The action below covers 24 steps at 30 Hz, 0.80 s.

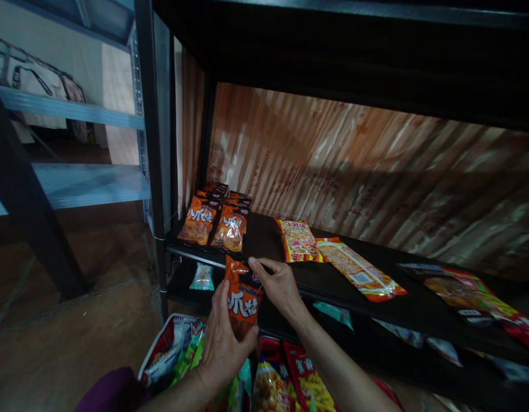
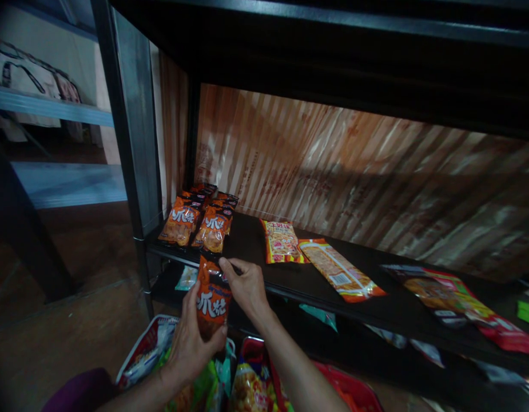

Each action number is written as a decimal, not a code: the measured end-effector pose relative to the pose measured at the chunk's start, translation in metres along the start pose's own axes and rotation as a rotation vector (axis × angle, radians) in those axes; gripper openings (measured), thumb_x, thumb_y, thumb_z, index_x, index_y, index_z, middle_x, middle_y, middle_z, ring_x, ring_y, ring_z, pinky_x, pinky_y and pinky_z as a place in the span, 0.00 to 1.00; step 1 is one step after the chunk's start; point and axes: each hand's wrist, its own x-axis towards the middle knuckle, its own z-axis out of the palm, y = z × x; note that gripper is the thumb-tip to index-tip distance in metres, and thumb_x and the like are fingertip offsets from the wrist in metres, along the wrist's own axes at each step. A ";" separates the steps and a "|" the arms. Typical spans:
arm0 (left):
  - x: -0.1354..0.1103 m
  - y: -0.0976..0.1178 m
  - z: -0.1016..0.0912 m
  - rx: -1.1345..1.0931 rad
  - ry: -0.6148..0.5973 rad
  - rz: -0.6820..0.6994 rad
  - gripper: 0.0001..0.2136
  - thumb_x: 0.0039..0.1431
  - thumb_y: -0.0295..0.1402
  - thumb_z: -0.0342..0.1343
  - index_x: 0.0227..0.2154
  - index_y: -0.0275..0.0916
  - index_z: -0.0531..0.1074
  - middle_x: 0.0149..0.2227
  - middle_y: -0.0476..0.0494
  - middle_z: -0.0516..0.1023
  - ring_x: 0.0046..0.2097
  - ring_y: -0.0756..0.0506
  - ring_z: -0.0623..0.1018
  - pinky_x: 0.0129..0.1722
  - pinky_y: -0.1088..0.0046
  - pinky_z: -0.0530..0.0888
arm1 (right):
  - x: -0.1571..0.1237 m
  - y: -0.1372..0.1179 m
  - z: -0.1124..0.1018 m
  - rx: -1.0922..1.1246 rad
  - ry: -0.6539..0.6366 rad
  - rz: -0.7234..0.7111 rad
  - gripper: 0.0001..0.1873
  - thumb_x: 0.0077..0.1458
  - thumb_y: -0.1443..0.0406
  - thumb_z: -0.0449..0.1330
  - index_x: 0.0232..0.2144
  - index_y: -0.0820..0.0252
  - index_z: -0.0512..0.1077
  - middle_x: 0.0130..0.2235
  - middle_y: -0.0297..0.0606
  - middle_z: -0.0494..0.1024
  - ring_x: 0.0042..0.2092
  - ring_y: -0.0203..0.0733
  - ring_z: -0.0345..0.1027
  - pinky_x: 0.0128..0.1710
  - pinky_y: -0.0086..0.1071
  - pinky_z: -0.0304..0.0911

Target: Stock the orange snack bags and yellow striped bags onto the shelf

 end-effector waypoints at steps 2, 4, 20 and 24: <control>0.007 -0.001 -0.004 -0.003 0.025 0.006 0.39 0.50 0.32 0.56 0.62 0.37 0.41 0.62 0.31 0.53 0.64 0.37 0.57 0.59 0.53 0.61 | 0.007 -0.006 0.001 0.018 -0.028 -0.025 0.23 0.52 0.49 0.56 0.24 0.61 0.77 0.24 0.34 0.76 0.27 0.39 0.67 0.27 0.27 0.59; 0.015 -0.001 -0.009 -0.012 0.054 -0.007 0.40 0.50 0.33 0.56 0.63 0.38 0.42 0.62 0.32 0.54 0.63 0.37 0.57 0.59 0.53 0.61 | 0.015 -0.012 0.002 0.061 -0.094 -0.044 0.24 0.52 0.48 0.55 0.23 0.61 0.77 0.24 0.34 0.77 0.29 0.40 0.69 0.29 0.28 0.61; 0.050 -0.010 -0.034 -0.003 0.141 -0.050 0.38 0.51 0.37 0.57 0.62 0.39 0.46 0.61 0.34 0.57 0.62 0.38 0.61 0.58 0.55 0.62 | 0.103 0.032 0.044 -0.062 0.225 0.232 0.32 0.50 0.49 0.56 0.52 0.60 0.65 0.43 0.42 0.76 0.42 0.44 0.71 0.42 0.35 0.64; 0.052 -0.015 -0.036 0.015 0.140 -0.050 0.37 0.51 0.37 0.57 0.62 0.39 0.47 0.59 0.34 0.60 0.60 0.38 0.63 0.57 0.56 0.65 | 0.106 0.027 0.044 -0.350 0.132 0.328 0.35 0.53 0.45 0.52 0.57 0.56 0.59 0.47 0.42 0.74 0.49 0.46 0.69 0.46 0.37 0.61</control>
